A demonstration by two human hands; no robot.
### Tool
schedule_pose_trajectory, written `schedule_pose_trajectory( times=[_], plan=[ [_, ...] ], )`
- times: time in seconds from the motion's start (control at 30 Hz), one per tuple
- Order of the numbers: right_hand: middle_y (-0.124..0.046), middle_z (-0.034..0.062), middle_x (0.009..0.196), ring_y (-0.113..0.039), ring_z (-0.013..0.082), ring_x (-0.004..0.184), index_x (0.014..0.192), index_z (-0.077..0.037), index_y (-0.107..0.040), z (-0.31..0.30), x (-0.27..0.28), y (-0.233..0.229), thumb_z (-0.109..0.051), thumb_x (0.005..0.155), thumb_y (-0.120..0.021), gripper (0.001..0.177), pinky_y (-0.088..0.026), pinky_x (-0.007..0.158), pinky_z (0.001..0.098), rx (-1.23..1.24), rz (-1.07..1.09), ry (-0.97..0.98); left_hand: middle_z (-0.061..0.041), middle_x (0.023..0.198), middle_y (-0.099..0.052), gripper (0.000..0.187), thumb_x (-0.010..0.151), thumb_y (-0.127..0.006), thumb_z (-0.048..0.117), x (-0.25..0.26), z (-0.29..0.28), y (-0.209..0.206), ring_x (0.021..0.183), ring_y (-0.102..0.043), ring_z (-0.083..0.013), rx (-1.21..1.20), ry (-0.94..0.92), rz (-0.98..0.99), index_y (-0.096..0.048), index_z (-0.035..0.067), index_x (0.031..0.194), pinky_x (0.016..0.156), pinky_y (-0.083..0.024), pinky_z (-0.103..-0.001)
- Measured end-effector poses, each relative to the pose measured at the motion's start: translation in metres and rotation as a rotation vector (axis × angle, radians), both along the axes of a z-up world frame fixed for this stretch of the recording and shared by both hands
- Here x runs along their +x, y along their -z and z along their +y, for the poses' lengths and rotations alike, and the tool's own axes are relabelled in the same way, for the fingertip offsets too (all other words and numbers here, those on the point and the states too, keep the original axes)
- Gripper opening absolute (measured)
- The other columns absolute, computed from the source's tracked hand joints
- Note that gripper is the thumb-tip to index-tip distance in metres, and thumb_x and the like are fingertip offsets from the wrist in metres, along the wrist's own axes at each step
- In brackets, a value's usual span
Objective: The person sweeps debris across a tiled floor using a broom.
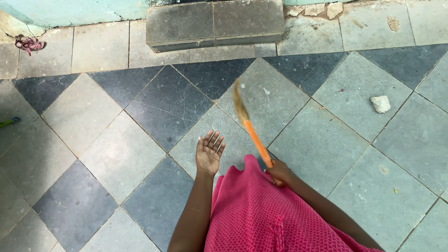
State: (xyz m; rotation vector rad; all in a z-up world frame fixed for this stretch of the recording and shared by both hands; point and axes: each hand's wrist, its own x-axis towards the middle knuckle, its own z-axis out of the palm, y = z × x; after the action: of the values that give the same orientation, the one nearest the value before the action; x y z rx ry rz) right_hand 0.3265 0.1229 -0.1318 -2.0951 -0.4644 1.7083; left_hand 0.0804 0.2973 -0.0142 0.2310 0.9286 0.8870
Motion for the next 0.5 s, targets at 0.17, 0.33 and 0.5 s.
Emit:
schedule_pose_trajectory(
  times=[0.17,0.33,0.5],
  plan=[
    [-0.067,0.0073,0.066,-0.062,0.016,0.051,0.109,-0.003,-0.072,0.015,-0.019,0.011,-0.006,0.081,-0.076,0.029,-0.05,0.047,0.0338,-0.002,-0.018,-0.32,-0.01,0.132,-0.066,0.051,0.107,-0.037,0.048,-0.009,0.022,0.009,0.122,-0.063,-0.0241,0.015,-0.006,-0.053,-0.058,0.009,0.134,0.105,-0.052,-0.043],
    [-0.064,0.0137,0.065,-0.06,0.0216,0.049,0.109,0.001,-0.069,-0.004,0.04,0.01,-0.001,0.082,-0.075,0.028,-0.05,0.045,0.0377,-0.169,0.008,-0.042,-0.009,0.13,-0.066,0.053,0.107,-0.037,0.049,-0.014,0.031,0.011,0.121,-0.063,-0.0241,-0.014,-0.031,-0.048,-0.059,0.009,0.134,0.104,-0.053,-0.042],
    [-0.063,0.0148,0.066,-0.062,0.0236,0.049,0.103,0.011,-0.068,0.011,0.077,0.003,-0.001,0.083,-0.075,0.024,-0.052,0.044,0.0379,-0.113,-0.131,0.235,-0.01,0.129,-0.066,0.051,0.108,-0.039,0.047,-0.011,0.032,0.009,0.122,-0.063,-0.0253,0.014,-0.05,-0.073,-0.058,0.009,0.134,0.105,-0.052,-0.043]
  ],
)
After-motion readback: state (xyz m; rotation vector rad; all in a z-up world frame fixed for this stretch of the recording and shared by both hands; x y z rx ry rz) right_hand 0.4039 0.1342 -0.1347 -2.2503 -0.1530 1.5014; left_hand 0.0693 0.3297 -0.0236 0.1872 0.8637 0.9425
